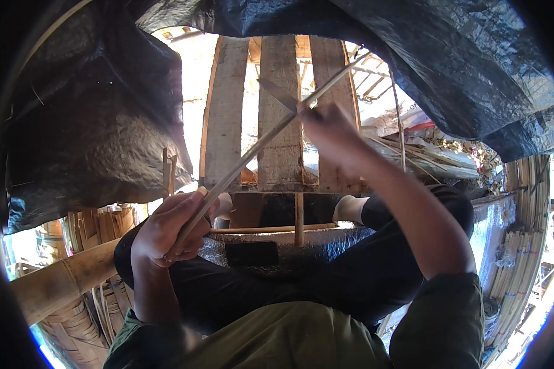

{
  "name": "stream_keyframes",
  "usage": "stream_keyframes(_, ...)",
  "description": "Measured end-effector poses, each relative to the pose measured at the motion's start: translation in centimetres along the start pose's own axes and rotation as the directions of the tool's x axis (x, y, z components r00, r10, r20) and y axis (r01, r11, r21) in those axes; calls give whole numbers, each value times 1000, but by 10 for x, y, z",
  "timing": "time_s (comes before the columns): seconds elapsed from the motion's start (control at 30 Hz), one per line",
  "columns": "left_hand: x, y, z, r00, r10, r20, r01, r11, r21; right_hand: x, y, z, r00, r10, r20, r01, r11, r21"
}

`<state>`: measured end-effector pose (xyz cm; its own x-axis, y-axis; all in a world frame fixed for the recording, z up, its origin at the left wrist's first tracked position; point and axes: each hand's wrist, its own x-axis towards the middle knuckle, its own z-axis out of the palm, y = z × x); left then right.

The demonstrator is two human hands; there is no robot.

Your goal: Whittling and shaving a bamboo strip using a small knife.

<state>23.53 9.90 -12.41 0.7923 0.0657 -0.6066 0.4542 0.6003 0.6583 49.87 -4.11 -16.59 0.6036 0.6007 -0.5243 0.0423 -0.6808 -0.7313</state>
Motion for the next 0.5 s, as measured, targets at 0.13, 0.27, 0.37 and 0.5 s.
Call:
stream_keyframes(0.13,-1,3,1,1000,-21,3,22,998,-54,6,-4,-15,998,51,28,-51,998,-25)
stream_keyframes(0.27,4,-1,-3,1000,14,11,-15,999,32,-12,-8,23,976,-143,163,157,985,-77)
stream_keyframes(0.37,3,-1,-2,999,37,16,-37,999,1,-4,-22,-16,997,75,23,-73,994,-79)
stream_keyframes(0.5,2,2,-4,1000,27,6,-27,1000,16,-5,5,18,998,-52,-30,50,997,-58)
